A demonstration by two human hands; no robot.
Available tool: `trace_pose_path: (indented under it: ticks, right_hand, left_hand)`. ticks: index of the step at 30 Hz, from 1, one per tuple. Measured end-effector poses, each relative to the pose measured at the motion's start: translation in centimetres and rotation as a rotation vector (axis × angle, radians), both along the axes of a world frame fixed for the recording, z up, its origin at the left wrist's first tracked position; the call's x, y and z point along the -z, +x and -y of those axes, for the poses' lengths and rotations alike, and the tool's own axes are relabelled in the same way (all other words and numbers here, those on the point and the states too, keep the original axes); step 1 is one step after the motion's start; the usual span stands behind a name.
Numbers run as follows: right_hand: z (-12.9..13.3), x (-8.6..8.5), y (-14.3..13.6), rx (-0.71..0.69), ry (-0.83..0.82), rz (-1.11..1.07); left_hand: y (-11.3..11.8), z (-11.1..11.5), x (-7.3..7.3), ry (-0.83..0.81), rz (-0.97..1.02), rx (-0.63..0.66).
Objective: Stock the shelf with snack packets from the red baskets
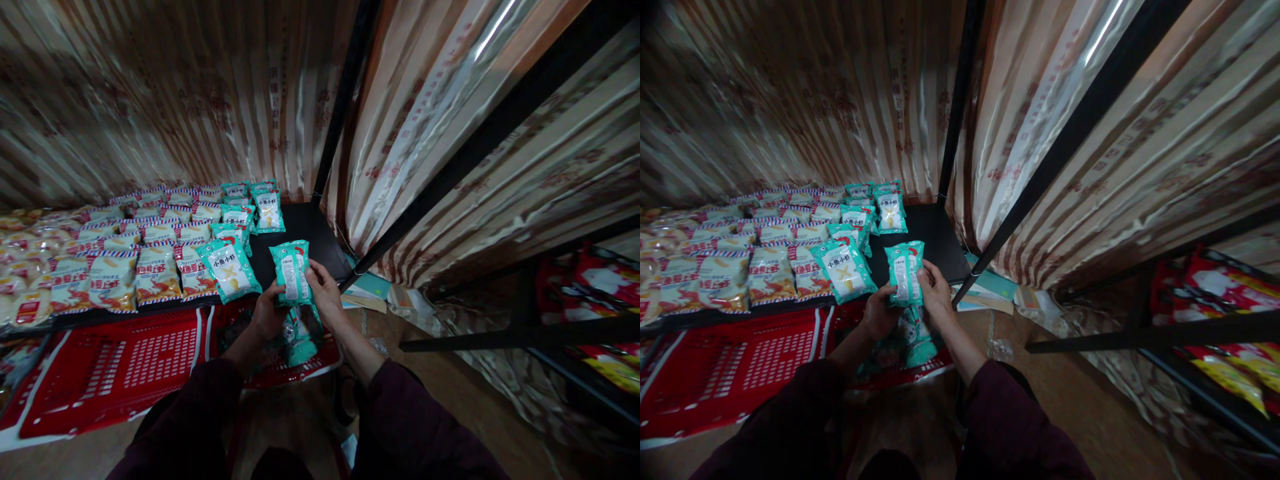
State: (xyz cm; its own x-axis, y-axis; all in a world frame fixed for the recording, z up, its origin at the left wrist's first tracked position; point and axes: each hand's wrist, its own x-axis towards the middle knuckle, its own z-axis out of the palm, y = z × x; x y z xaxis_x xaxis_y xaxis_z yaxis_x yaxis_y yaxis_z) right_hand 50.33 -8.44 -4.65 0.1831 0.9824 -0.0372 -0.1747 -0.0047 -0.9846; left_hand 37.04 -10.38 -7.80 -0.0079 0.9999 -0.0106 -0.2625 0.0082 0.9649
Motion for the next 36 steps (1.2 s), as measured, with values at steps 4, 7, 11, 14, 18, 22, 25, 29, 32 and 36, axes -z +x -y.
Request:
trace_pose_path:
  ticks: [4,7,11,14,18,22,25,29,32,36]
  right_hand:
    - [0.1,0.3,0.1,0.001,0.052,0.055]
    - [0.1,0.4,0.2,-0.010,0.090,0.082]
    - [0.1,0.5,0.3,-0.003,0.125,0.102]
    - [0.4,0.2,0.5,0.023,0.185,0.184]
    - [0.8,-0.4,1.0,0.011,0.346,0.505]
    - [0.9,-0.8,1.2,-0.030,0.425,0.644]
    - [0.9,-0.8,1.3,-0.037,0.443,0.660]
    - [0.9,-0.7,1.4,0.023,0.482,0.769]
    - [0.9,-0.6,1.4,0.092,0.494,0.865]
    - [0.8,-0.4,1.3,0.087,0.521,0.919]
  left_hand:
    - [0.4,0.1,-0.3,-0.027,0.032,-0.023]
    - [0.6,0.1,-1.1,-0.005,0.016,0.001]
    - [0.8,-0.2,-2.2,-0.038,0.082,0.059]
    - [1.0,-0.4,-2.3,-0.101,0.203,0.087]
    - [1.3,-0.6,-1.8,-0.119,0.240,0.091]
    - [1.1,-0.6,-1.5,-0.111,0.207,0.051]
    - [0.8,-0.5,-1.5,-0.069,0.175,0.048]
    - [0.8,-0.7,-1.7,-0.061,0.168,0.056]
    - [1.0,-1.0,-1.8,-0.114,0.230,0.090]
    - [1.0,-0.9,-2.3,-0.107,0.222,0.085]
